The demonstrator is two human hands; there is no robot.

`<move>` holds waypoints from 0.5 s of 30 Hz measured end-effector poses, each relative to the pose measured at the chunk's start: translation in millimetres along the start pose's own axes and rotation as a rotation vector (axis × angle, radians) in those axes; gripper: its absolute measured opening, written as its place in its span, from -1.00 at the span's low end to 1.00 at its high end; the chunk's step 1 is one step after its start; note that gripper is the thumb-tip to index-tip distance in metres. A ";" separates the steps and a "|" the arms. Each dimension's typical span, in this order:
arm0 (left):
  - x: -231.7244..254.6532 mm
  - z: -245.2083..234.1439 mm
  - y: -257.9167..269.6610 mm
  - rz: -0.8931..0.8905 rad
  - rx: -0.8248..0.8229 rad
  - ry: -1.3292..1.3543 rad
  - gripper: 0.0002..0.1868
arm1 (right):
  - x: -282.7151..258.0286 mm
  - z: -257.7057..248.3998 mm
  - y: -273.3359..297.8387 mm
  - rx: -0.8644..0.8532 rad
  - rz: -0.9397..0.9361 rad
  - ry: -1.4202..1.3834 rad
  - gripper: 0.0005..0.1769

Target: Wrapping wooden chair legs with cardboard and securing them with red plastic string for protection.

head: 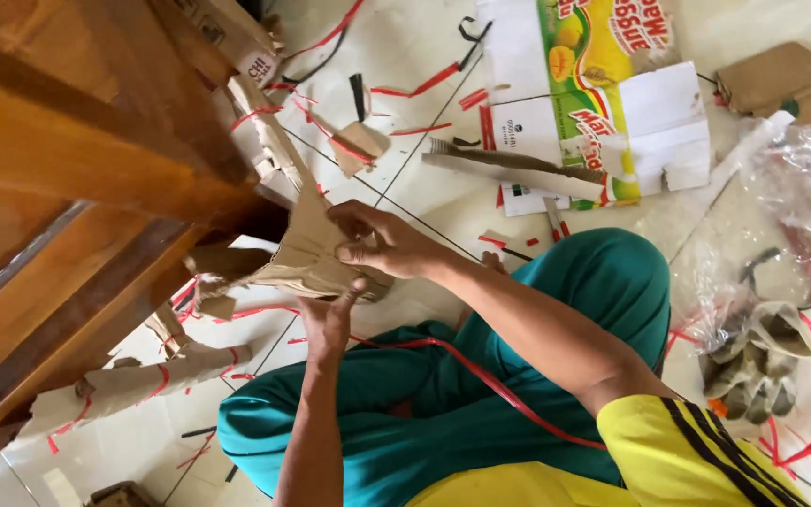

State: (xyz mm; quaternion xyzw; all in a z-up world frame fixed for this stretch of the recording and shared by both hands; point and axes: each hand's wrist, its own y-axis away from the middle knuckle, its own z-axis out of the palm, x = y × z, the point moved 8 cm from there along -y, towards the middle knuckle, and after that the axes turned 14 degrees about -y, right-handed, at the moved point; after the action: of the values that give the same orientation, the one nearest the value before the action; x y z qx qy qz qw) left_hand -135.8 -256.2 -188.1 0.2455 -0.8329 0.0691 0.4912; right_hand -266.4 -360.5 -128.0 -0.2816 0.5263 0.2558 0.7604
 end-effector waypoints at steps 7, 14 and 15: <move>18.6 -36.0 -29.4 -0.024 0.219 -0.145 0.16 | -51.3 8.3 -15.3 0.037 -0.097 0.108 -0.75; -1.5 -20.2 -69.3 0.248 0.057 -0.381 -0.31 | -47.6 -12.6 -44.2 -0.098 -0.033 0.080 -0.69; -5.5 -18.7 -71.4 0.293 0.023 -0.383 -0.32 | -47.8 -15.1 -46.5 -0.146 -0.005 0.097 -0.68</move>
State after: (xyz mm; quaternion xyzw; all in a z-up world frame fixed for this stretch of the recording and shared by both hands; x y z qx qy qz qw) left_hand -84.9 -309.8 -192.3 0.1363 -0.9367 0.1012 0.3063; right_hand -259.4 -408.5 -79.8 -0.3494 0.5419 0.2777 0.7121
